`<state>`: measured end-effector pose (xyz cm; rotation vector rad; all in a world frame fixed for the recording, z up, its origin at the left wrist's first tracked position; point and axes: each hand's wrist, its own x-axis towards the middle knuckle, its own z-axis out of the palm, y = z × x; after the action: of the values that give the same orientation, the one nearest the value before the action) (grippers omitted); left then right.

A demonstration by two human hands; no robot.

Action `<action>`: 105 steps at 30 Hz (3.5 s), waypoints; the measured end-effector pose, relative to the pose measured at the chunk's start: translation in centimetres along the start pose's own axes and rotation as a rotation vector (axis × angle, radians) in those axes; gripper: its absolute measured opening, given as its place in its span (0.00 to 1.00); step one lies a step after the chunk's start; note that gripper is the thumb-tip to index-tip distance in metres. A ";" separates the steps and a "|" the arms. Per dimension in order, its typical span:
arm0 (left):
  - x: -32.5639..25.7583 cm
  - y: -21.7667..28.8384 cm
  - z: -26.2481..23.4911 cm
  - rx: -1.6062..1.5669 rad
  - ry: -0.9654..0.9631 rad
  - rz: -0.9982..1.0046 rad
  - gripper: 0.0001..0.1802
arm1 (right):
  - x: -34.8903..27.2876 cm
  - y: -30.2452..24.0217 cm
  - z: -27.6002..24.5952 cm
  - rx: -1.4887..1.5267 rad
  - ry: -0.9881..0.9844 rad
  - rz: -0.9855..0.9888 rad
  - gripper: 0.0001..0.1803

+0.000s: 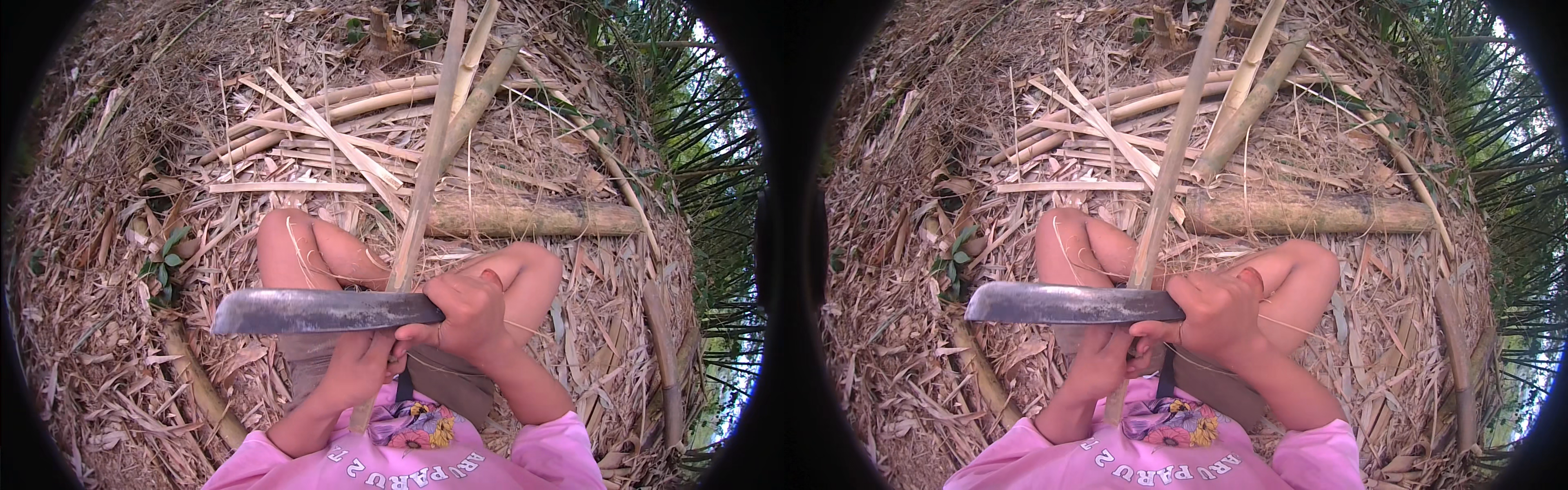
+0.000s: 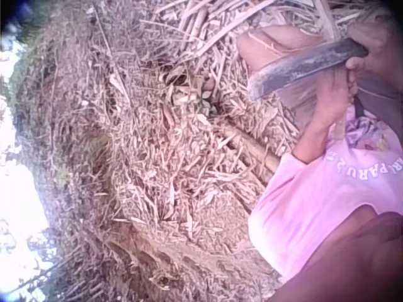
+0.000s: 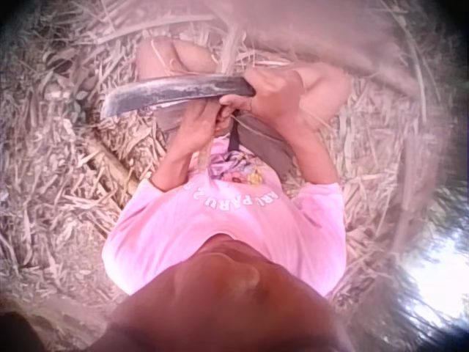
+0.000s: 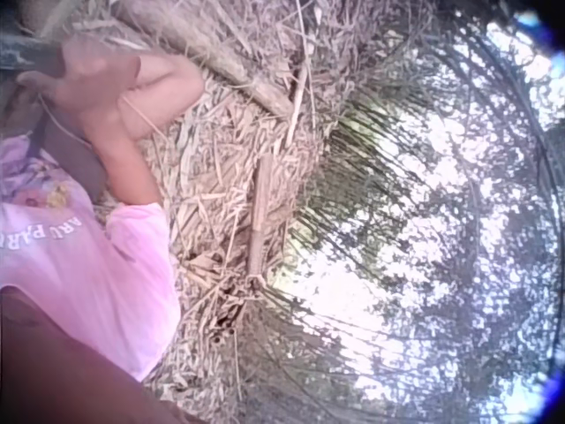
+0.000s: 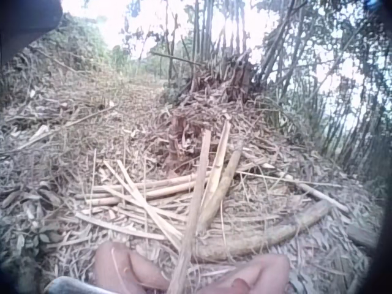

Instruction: The person shaves a piece of bamboo using a knife. They peel away long thin strips and smooth the surface of the bamboo stalk.

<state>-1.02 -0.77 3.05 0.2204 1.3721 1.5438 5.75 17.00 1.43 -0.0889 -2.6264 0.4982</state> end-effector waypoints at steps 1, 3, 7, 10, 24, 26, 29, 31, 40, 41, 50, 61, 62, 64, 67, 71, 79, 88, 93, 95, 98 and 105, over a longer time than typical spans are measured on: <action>-0.2 0.1 0.1 0.093 0.014 0.034 0.12 | -0.1 0.1 0.1 0.006 0.003 -0.005 0.36; -0.4 -0.2 0.4 0.180 0.044 0.071 0.13 | -0.1 0.3 0.4 0.020 0.011 -0.017 0.36; -0.2 -1.2 0.5 0.376 0.083 0.250 0.14 | -0.2 1.4 0.8 -0.027 0.037 -0.107 0.36; 0.3 -0.2 0.7 0.305 0.095 0.171 0.15 | -0.3 3.2 1.8 -0.072 0.071 -0.115 0.35; -0.3 0.2 -1.1 -0.153 -0.021 -0.017 0.16 | 3.6 11.9 -3.0 0.373 0.346 0.606 0.37; 0.6 1.8 -1.4 -0.163 -0.029 -0.028 0.17 | 2.4 9.2 -2.7 0.314 0.265 0.382 0.34; 1.2 2.1 -1.5 -0.105 -0.050 0.034 0.16 | 1.0 4.9 -2.2 0.216 0.018 0.269 0.32; 1.4 1.9 -0.4 -0.063 -0.082 0.080 0.15 | 0.2 3.5 -1.2 0.023 0.052 0.078 0.34; 0.6 0.4 1.3 0.351 0.112 0.180 0.14 | 1.0 0.5 -1.0 -0.021 0.009 -0.045 0.37; 0.4 0.5 1.3 0.434 0.118 0.164 0.13 | 1.0 0.4 -1.1 -0.026 -0.026 -0.049 0.37; 2.4 -1.5 0.2 0.645 0.237 0.477 0.17 | 0.5 4.1 2.4 -0.100 0.093 -0.105 0.37; -2.9 0.2 -3.0 -0.062 -0.130 -0.049 0.14 | 0.6 22.0 -3.9 0.111 0.420 1.175 0.39; -2.3 0.0 -3.0 -0.088 -0.079 -0.023 0.15 | 1.6 20.3 -3.7 0.223 0.381 1.142 0.38; -0.1 0.6 -3.6 -0.123 -0.043 0.026 0.16 | 3.0 15.5 -3.7 0.405 0.348 1.102 0.38; 1.3 1.6 -3.5 -0.196 -0.037 -0.010 0.17 | 1.8 9.5 -1.5 0.304 0.157 0.738 0.31; 2.0 1.7 -1.8 -0.146 0.011 -0.016 0.17 | -0.5 4.0 1.0 0.255 -0.021 0.404 0.29; 2.3 -2.3 -0.5 0.613 0.230 0.389 0.12 | -0.2 0.2 2.5 0.059 0.055 0.115 0.37; 0.8 -0.9 1.1 0.908 0.236 0.496 0.11 | -1.0 3.6 3.7 -0.010 0.151 -0.070 0.36; 0.9 -0.9 0.7 0.813 0.248 0.403 0.10 | -0.9 7.0 3.7 -0.109 0.108 -0.093 0.36; 1.3 -0.9 0.4 0.824 0.244 0.417 0.09 | -0.4 7.5 3.1 -0.151 0.047 -0.105 0.35; -1.6 0.2 0.1 0.690 0.183 0.162 0.09 | -0.7 13.0 3.4 -0.080 0.041 0.367 0.33; -2.4 -1.4 -2.6 0.222 0.145 0.090 0.13 | 3.4 15.3 -1.8 0.485 0.350 1.002 0.37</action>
<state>-0.94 -4.46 2.19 0.3156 1.6703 1.5034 3.25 32.40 -1.15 -1.2267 -1.8906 1.2755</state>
